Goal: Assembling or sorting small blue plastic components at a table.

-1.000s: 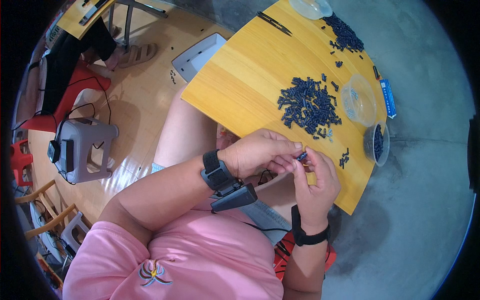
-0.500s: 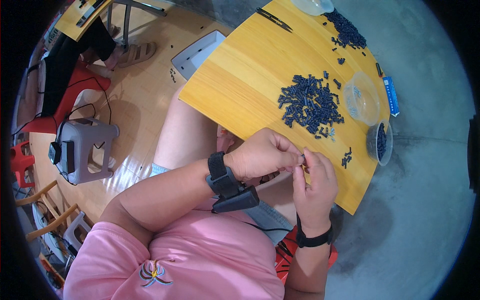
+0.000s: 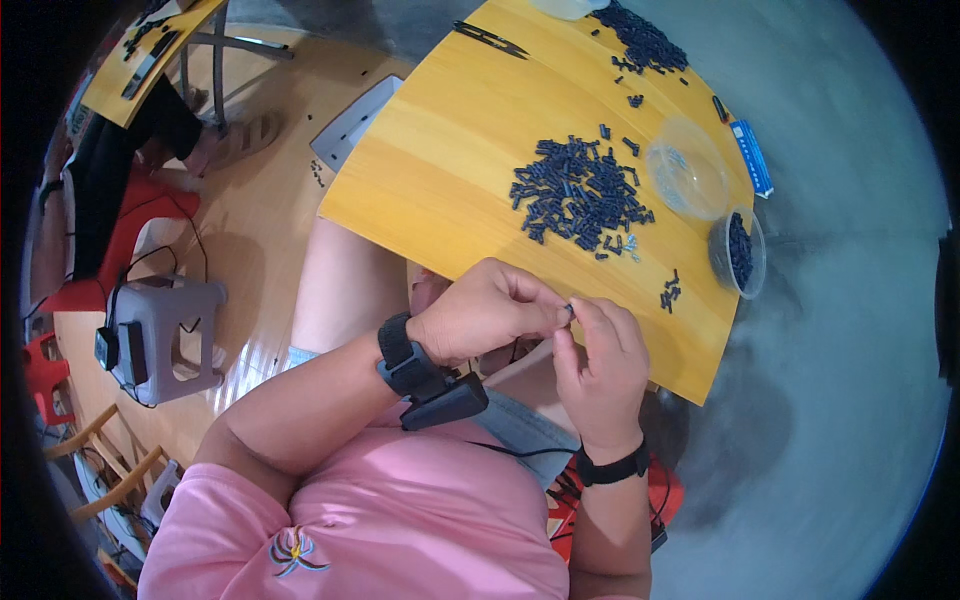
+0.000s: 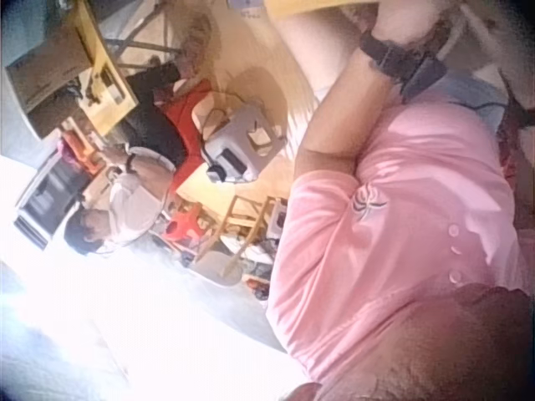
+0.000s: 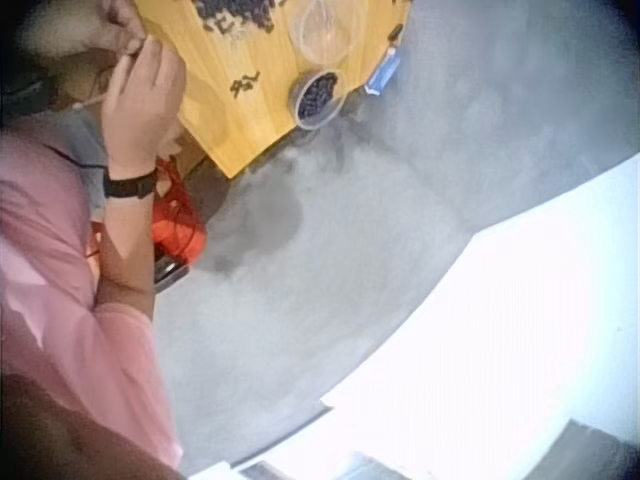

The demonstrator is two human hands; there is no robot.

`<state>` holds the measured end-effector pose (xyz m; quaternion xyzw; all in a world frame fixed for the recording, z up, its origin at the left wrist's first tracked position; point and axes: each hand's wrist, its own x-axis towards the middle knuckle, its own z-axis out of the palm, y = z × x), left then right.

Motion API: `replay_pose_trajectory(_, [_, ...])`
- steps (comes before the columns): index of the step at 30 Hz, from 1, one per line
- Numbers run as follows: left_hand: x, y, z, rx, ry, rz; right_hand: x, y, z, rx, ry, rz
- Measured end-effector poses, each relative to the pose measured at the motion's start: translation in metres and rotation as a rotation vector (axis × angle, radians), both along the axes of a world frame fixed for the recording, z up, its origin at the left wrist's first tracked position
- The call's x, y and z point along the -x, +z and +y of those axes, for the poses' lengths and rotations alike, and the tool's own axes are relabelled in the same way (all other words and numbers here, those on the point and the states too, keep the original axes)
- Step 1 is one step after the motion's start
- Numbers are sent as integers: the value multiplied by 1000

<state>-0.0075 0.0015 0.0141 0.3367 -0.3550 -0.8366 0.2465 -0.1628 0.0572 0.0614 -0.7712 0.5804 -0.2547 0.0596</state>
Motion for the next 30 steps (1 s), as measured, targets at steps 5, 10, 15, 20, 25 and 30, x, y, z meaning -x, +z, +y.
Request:
replay_pose_trajectory(5, [0,-2,3,-21,79,62,1,2,-5,65,87,120])
replay_pose_trajectory(10, [-2,2,1,31,49,-21,2,0,-4,134,138,157])
replay_pose_trajectory(15, [-1,0,0,32,60,-27,2,-3,-4,-14,64,-19])
replay_pose_trajectory(20, [-7,7,-5,6,102,-56,30,0,-10,-219,-203,-236])
replay_pose_trajectory(25, [-10,6,-13,-56,188,-29,72,-13,-11,-333,-371,-50])
replay_pose_trajectory(30, [-6,4,-21,-42,189,41,73,-21,-27,-344,-337,98])
